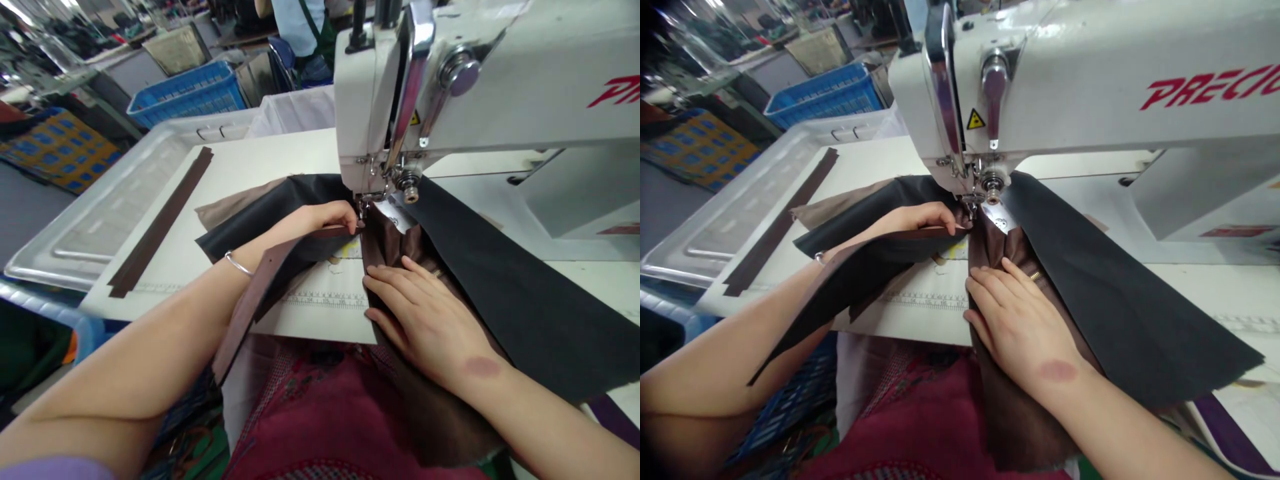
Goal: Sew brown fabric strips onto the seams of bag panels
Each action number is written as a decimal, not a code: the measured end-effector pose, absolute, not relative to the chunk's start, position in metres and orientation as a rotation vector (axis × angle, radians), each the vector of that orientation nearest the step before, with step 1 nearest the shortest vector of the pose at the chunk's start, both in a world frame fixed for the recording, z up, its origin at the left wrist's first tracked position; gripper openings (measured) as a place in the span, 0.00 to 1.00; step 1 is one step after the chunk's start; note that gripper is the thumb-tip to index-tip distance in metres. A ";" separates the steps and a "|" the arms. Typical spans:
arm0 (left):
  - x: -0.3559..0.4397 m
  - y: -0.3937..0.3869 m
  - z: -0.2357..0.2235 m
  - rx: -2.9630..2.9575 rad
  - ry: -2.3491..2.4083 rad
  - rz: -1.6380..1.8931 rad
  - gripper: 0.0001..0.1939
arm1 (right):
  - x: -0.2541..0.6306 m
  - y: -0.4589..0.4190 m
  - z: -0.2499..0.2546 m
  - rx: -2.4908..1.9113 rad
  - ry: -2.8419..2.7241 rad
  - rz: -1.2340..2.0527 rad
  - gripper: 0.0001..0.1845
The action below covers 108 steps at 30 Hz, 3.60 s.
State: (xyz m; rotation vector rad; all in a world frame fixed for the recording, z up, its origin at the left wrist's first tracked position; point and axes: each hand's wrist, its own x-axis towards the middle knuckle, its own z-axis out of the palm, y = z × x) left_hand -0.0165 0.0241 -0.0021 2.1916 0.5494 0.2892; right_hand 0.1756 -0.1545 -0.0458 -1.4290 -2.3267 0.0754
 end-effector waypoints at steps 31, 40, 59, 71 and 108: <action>-0.010 -0.045 -0.029 3.019 0.856 0.244 0.18 | 0.174 -0.153 -0.041 -1.532 -2.289 0.100 0.23; -0.005 -0.027 -0.033 3.048 0.872 0.249 0.17 | 0.179 -0.134 -0.043 -1.549 -2.340 0.057 0.24; 0.001 -0.007 -0.046 3.014 0.836 0.396 0.17 | 0.244 -0.057 -0.014 -1.531 -2.314 -0.096 0.19; 0.006 -0.015 -0.040 3.041 0.967 0.354 0.17 | 0.284 -0.030 -0.007 -1.790 -2.297 -0.438 0.15; -0.027 -0.063 0.024 2.215 0.884 -0.026 0.23 | 0.179 -0.222 -0.039 -1.474 -2.567 -0.051 0.26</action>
